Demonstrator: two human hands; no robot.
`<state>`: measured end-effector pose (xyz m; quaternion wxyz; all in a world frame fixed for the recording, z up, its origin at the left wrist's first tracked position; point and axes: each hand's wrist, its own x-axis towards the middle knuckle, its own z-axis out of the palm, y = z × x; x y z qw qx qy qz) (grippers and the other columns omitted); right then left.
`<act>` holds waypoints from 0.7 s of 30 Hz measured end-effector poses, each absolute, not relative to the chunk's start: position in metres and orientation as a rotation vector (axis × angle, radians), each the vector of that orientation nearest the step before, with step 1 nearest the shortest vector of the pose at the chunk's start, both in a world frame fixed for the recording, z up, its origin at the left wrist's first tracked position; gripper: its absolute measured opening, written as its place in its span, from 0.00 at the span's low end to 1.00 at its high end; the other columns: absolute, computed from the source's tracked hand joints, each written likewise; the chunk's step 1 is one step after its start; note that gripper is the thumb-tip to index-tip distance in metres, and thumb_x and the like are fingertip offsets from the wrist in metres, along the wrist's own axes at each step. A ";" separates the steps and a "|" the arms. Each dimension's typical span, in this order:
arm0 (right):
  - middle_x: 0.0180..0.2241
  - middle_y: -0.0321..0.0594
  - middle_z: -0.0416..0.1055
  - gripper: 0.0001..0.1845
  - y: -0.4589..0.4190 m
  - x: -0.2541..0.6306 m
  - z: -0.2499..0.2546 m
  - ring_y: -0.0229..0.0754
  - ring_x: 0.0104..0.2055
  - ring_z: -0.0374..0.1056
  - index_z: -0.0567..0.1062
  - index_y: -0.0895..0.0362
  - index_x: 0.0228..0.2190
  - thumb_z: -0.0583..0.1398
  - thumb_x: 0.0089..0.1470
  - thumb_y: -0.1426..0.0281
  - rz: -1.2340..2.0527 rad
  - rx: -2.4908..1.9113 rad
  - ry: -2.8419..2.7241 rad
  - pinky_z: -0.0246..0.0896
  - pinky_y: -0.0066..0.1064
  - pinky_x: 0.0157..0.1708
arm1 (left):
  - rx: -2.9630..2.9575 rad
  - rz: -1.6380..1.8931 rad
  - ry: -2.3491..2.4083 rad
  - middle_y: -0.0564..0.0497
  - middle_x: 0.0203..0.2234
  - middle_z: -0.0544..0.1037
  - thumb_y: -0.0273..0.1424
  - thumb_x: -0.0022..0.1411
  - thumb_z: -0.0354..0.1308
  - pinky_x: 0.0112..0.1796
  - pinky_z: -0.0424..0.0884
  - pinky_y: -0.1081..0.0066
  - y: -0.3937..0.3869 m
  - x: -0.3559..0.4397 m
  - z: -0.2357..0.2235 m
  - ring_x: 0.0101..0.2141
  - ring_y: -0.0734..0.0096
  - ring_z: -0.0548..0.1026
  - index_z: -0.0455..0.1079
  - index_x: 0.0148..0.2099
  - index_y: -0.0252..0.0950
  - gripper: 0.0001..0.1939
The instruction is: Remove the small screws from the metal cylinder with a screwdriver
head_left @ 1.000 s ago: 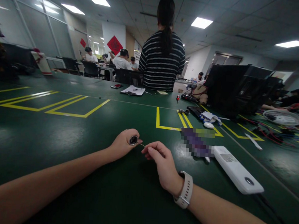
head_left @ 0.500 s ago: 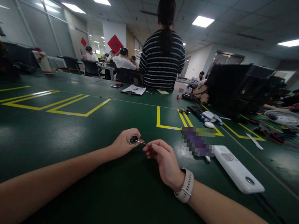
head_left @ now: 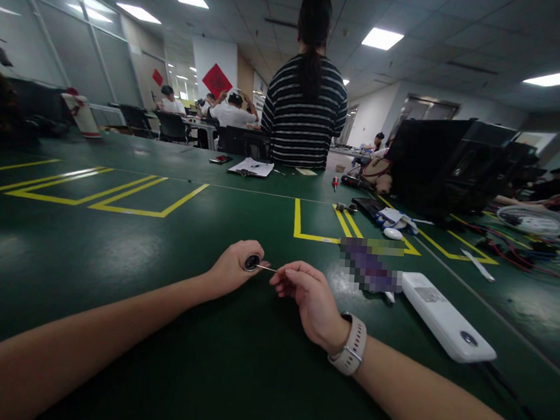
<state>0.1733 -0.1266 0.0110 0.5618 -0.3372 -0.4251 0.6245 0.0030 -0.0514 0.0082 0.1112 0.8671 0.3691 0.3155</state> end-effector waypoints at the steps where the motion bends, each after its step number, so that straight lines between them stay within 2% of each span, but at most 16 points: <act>1: 0.25 0.39 0.73 0.05 -0.126 0.173 0.011 0.36 0.27 0.64 0.74 0.59 0.25 0.58 0.46 0.72 1.485 -0.792 -0.986 0.56 0.29 0.29 | 2.517 0.940 1.076 0.57 0.21 0.63 0.35 0.56 0.54 0.26 0.60 0.73 -0.051 0.003 0.008 0.24 0.74 0.64 0.58 0.24 0.36 0.12; 14: 0.24 0.37 0.72 0.05 -0.128 0.173 0.011 0.37 0.27 0.64 0.73 0.59 0.25 0.58 0.46 0.71 1.469 -0.795 -0.960 0.56 0.29 0.29 | 2.580 0.837 1.130 0.56 0.21 0.65 0.33 0.55 0.53 0.26 0.61 0.73 -0.050 0.004 0.009 0.25 0.73 0.65 0.59 0.25 0.36 0.10; 21: 0.22 0.38 0.72 0.05 -0.126 0.174 0.011 0.37 0.26 0.63 0.73 0.59 0.22 0.57 0.45 0.72 1.433 -0.822 -0.968 0.56 0.30 0.29 | 2.764 0.625 1.048 0.55 0.23 0.68 0.23 0.52 0.52 0.32 0.60 0.70 -0.052 0.004 0.012 0.26 0.71 0.67 0.63 0.26 0.36 0.05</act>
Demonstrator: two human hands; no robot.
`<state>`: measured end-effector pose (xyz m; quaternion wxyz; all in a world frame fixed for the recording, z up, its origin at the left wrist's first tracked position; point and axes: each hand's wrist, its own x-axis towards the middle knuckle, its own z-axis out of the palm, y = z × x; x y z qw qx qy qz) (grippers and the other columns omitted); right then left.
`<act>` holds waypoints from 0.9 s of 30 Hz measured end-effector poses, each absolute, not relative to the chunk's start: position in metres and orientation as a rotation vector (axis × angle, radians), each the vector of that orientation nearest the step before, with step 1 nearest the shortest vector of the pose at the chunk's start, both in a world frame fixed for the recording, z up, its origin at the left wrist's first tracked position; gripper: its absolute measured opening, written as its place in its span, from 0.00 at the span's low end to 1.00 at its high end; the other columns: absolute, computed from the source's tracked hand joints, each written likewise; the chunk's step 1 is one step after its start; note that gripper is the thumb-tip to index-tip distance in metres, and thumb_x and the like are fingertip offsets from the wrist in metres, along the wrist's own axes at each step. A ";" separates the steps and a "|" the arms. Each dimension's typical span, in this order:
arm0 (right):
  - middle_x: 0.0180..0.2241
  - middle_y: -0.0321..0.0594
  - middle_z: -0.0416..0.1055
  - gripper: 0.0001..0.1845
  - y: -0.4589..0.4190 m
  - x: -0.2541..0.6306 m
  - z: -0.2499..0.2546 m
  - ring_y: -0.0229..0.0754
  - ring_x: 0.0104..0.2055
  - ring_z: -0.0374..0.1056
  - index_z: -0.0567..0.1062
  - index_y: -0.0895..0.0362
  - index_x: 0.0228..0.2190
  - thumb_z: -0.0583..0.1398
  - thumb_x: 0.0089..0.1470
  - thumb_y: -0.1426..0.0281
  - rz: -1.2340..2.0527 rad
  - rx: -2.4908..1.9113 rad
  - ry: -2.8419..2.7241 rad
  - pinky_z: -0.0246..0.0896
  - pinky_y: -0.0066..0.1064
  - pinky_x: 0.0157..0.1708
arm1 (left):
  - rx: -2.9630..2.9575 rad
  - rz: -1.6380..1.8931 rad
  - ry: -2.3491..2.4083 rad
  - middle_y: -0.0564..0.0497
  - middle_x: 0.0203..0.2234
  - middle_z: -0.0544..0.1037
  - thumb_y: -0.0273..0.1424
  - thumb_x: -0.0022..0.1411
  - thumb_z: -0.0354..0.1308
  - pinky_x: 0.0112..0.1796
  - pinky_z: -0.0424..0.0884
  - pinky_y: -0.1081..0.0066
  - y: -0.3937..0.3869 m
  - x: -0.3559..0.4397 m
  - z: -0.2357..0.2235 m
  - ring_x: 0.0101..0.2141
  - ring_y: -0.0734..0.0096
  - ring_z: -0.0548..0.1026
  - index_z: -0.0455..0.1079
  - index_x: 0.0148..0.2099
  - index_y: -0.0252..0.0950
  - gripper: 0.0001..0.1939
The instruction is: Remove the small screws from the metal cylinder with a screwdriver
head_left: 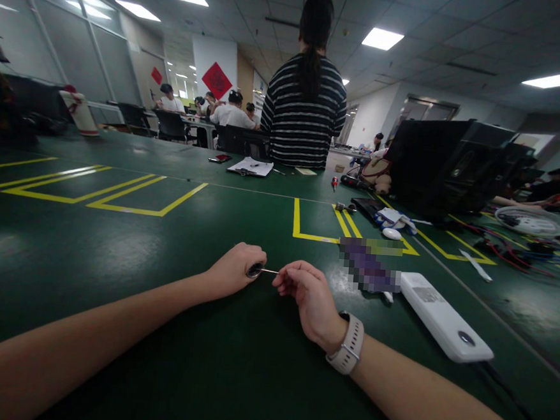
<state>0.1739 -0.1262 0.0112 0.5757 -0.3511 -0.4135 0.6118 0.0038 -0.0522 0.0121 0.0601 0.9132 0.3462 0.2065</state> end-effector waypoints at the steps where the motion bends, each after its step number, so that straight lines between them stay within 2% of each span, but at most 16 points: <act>1: 0.22 0.37 0.72 0.05 -0.126 0.174 0.011 0.36 0.25 0.63 0.73 0.59 0.22 0.57 0.45 0.72 1.427 -0.826 -0.967 0.56 0.30 0.29 | 2.785 0.599 1.036 0.55 0.23 0.68 0.21 0.52 0.51 0.32 0.60 0.70 -0.053 0.004 0.013 0.27 0.71 0.67 0.63 0.26 0.36 0.05; 16: 0.20 0.36 0.70 0.07 -0.125 0.176 0.006 0.37 0.24 0.63 0.72 0.59 0.21 0.56 0.45 0.73 1.357 -0.907 -1.029 0.55 0.30 0.27 | 2.897 0.478 1.066 0.52 0.23 0.69 0.18 0.51 0.49 0.32 0.59 0.68 -0.048 -0.001 0.018 0.28 0.68 0.67 0.62 0.26 0.35 0.07; 27: 0.20 0.35 0.68 0.07 -0.125 0.177 0.004 0.37 0.25 0.62 0.71 0.58 0.21 0.56 0.47 0.73 1.260 -0.951 -1.097 0.56 0.30 0.27 | 2.795 0.531 1.123 0.53 0.25 0.70 0.22 0.52 0.52 0.34 0.61 0.68 -0.043 -0.004 0.014 0.29 0.68 0.69 0.64 0.28 0.35 0.04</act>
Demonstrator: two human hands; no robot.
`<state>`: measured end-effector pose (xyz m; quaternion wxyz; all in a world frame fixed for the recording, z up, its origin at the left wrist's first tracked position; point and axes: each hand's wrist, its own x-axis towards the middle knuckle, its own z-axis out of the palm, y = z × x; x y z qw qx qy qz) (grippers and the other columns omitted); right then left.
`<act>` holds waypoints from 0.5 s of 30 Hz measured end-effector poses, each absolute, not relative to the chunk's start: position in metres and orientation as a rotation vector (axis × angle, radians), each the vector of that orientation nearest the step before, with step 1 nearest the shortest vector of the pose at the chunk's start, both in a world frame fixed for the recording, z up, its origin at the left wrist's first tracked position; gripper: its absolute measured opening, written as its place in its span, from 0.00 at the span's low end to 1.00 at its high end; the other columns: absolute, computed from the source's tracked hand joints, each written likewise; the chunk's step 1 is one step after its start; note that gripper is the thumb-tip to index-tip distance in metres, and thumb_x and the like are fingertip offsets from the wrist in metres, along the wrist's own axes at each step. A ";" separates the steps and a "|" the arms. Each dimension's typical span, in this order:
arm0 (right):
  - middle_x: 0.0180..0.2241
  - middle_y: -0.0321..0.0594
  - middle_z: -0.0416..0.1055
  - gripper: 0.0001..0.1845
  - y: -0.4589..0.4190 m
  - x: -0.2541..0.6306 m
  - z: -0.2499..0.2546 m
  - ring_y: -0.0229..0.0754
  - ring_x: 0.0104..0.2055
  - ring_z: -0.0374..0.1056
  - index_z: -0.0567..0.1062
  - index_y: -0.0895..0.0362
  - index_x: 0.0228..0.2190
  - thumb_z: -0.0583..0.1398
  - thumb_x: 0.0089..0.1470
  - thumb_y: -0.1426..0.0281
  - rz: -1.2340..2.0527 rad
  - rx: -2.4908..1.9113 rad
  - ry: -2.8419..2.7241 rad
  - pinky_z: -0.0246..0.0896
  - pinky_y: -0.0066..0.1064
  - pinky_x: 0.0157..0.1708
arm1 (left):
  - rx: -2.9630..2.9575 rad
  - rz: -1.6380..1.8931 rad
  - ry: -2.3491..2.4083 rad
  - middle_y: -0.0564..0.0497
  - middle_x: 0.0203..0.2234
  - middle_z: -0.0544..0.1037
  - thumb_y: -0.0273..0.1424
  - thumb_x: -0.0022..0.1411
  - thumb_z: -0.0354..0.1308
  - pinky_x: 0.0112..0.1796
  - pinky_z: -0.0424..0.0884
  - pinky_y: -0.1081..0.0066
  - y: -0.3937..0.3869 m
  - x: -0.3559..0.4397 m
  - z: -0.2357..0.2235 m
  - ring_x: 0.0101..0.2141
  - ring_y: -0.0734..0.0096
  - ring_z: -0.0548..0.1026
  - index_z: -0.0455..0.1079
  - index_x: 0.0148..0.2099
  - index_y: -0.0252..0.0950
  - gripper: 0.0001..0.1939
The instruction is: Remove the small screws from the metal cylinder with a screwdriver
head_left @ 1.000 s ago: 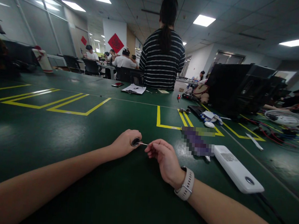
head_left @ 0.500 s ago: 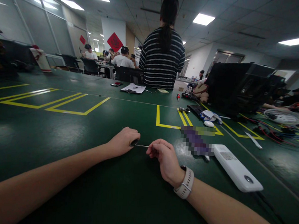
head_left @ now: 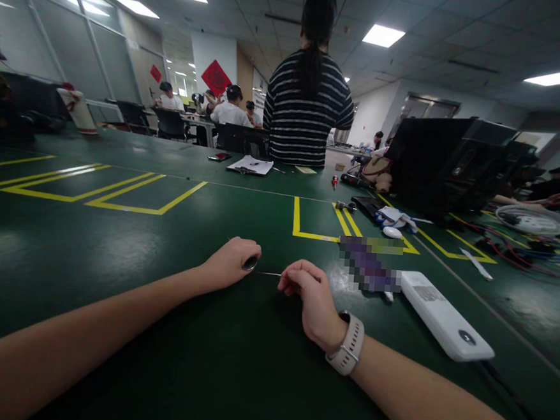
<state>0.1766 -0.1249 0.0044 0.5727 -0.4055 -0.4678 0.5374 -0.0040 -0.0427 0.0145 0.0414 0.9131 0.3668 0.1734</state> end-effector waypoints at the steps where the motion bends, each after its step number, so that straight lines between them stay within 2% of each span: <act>1: 0.21 0.35 0.68 0.07 -0.126 0.176 0.006 0.37 0.26 0.63 0.71 0.58 0.22 0.56 0.48 0.73 1.245 -0.947 -1.116 0.56 0.30 0.28 | 2.773 0.545 1.140 0.53 0.25 0.70 0.24 0.53 0.52 0.34 0.62 0.68 -0.041 -0.004 0.014 0.29 0.69 0.69 0.63 0.28 0.35 0.03; 4: 0.25 0.36 0.69 0.06 -0.129 0.176 0.014 0.38 0.29 0.64 0.72 0.58 0.25 0.55 0.50 0.71 1.132 -0.971 -1.301 0.58 0.31 0.31 | 2.712 0.585 1.185 0.54 0.24 0.70 0.27 0.55 0.51 0.31 0.63 0.70 -0.037 -0.006 0.012 0.27 0.70 0.69 0.63 0.29 0.35 0.03; 9: 0.31 0.38 0.70 0.07 -0.133 0.174 0.026 0.40 0.34 0.65 0.73 0.57 0.32 0.54 0.54 0.72 0.720 -1.021 -1.829 0.59 0.32 0.35 | 2.684 0.620 1.183 0.55 0.23 0.69 0.29 0.55 0.52 0.28 0.62 0.73 -0.034 -0.006 0.013 0.25 0.72 0.68 0.62 0.28 0.35 0.05; 15: 0.35 0.41 0.71 0.07 -0.131 0.171 0.027 0.40 0.36 0.64 0.71 0.58 0.36 0.53 0.56 0.75 0.333 -1.009 -2.141 0.59 0.32 0.36 | 2.735 0.607 1.122 0.54 0.22 0.69 0.27 0.54 0.51 0.30 0.62 0.72 -0.034 -0.006 0.014 0.26 0.71 0.68 0.63 0.27 0.35 0.04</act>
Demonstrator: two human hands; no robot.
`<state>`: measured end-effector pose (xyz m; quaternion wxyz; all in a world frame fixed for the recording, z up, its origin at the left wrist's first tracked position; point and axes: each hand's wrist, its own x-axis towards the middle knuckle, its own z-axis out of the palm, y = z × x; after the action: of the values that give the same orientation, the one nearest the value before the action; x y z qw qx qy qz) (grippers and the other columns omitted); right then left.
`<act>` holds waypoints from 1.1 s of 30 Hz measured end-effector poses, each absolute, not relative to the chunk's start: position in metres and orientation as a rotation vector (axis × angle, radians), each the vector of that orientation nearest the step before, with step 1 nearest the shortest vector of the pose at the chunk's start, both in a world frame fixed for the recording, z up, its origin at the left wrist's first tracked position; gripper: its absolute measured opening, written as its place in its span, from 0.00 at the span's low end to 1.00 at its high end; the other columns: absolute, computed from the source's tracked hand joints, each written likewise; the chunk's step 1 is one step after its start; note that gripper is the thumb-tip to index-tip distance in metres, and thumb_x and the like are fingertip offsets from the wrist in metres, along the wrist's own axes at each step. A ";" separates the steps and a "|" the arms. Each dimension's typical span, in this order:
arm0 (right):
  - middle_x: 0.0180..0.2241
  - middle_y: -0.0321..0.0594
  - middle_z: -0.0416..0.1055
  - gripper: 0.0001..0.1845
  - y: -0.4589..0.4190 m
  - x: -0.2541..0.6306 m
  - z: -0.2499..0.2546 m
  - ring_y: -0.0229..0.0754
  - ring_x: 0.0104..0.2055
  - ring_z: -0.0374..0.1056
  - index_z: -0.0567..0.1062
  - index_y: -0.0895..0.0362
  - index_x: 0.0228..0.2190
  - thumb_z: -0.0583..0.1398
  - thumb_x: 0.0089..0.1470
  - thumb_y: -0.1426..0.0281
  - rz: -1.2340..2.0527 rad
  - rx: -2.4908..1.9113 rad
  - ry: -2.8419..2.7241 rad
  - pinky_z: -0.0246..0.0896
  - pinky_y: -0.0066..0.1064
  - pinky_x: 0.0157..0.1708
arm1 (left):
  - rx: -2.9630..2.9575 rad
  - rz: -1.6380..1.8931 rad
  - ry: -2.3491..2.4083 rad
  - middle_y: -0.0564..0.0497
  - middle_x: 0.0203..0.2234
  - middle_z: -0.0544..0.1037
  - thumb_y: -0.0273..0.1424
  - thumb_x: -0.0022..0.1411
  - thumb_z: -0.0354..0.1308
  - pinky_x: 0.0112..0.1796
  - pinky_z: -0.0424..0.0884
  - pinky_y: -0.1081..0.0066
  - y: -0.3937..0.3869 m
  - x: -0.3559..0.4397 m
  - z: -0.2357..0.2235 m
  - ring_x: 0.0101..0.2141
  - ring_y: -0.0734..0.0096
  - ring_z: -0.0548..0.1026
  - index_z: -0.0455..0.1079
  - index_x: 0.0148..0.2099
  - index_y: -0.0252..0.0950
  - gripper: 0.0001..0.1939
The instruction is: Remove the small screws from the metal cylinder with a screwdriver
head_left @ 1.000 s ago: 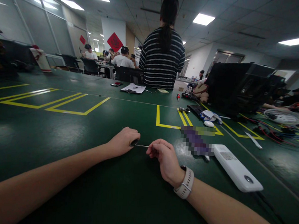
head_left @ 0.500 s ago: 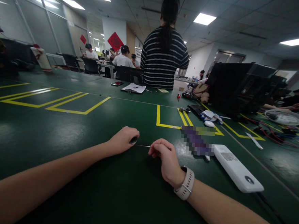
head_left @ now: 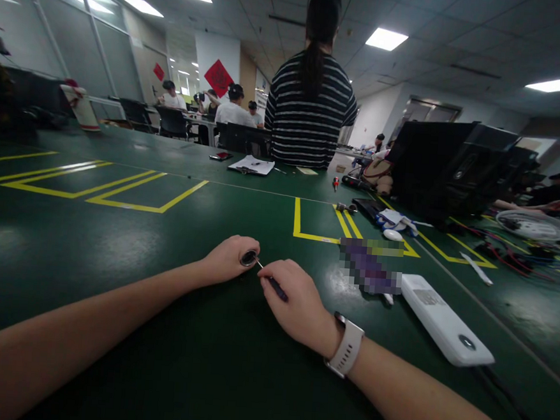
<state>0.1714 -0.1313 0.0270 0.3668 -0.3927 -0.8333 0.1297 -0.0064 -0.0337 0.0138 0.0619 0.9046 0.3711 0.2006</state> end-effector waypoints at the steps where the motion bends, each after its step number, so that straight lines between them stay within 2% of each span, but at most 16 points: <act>1: 0.35 0.41 0.71 0.08 -0.131 0.171 0.027 0.40 0.37 0.64 0.71 0.59 0.36 0.53 0.56 0.75 0.289 -1.015 -2.166 0.59 0.33 0.37 | 2.746 0.607 1.114 0.54 0.22 0.69 0.27 0.54 0.51 0.31 0.62 0.71 -0.034 -0.006 0.014 0.26 0.70 0.68 0.63 0.27 0.35 0.04; 4: 0.35 0.42 0.72 0.07 -0.132 0.170 0.026 0.42 0.38 0.65 0.71 0.59 0.35 0.54 0.55 0.76 0.209 -1.037 -2.192 0.57 0.37 0.40 | 2.773 0.616 1.096 0.54 0.22 0.68 0.26 0.54 0.51 0.33 0.62 0.69 -0.035 -0.005 0.013 0.27 0.69 0.68 0.63 0.27 0.35 0.04; 6: 0.34 0.42 0.72 0.07 -0.131 0.170 0.025 0.42 0.37 0.65 0.72 0.59 0.33 0.54 0.54 0.76 0.279 -1.046 -2.155 0.56 0.38 0.40 | 2.784 0.623 1.082 0.53 0.23 0.68 0.26 0.55 0.50 0.34 0.62 0.68 -0.036 -0.005 0.012 0.28 0.68 0.68 0.63 0.27 0.35 0.05; 14: 0.30 0.39 0.73 0.07 -0.116 0.174 0.015 0.40 0.34 0.66 0.74 0.57 0.29 0.56 0.51 0.71 1.210 -0.978 -1.470 0.59 0.34 0.36 | 2.733 0.720 1.069 0.55 0.22 0.67 0.27 0.54 0.52 0.32 0.62 0.69 -0.036 -0.006 0.011 0.26 0.71 0.67 0.62 0.26 0.35 0.05; 17: 0.32 0.41 0.73 0.07 -0.114 0.174 0.012 0.40 0.34 0.66 0.74 0.58 0.30 0.58 0.49 0.69 1.409 -0.889 -1.261 0.58 0.33 0.34 | 2.674 0.796 1.086 0.56 0.21 0.66 0.30 0.55 0.52 0.29 0.62 0.71 -0.035 -0.007 0.011 0.25 0.73 0.66 0.61 0.26 0.35 0.06; 21: 0.35 0.41 0.74 0.09 -0.115 0.172 0.011 0.38 0.33 0.65 0.75 0.58 0.33 0.60 0.48 0.67 1.454 -0.861 -1.256 0.57 0.31 0.33 | 2.601 0.880 1.090 0.56 0.21 0.65 0.34 0.55 0.52 0.26 0.62 0.74 -0.033 -0.008 0.009 0.23 0.74 0.66 0.60 0.25 0.36 0.10; 25: 0.36 0.41 0.74 0.10 -0.117 0.171 0.011 0.40 0.35 0.65 0.75 0.57 0.35 0.59 0.50 0.66 1.374 -0.881 -1.305 0.58 0.32 0.33 | 2.576 0.917 1.126 0.56 0.21 0.65 0.34 0.55 0.52 0.26 0.62 0.74 -0.032 -0.009 0.007 0.24 0.74 0.66 0.60 0.25 0.36 0.10; 33: 0.37 0.41 0.73 0.10 -0.122 0.170 0.010 0.40 0.35 0.66 0.75 0.57 0.36 0.58 0.52 0.67 1.208 -0.996 -1.515 0.61 0.33 0.35 | 2.646 0.872 1.178 0.55 0.23 0.67 0.30 0.55 0.52 0.33 0.62 0.67 -0.033 -0.009 0.005 0.27 0.70 0.66 0.63 0.27 0.36 0.05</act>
<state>0.1697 -0.1218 0.0102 0.4630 -0.4051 -0.6164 0.4915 -0.0087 -0.0326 0.0048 0.0586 0.8733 0.3887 0.2878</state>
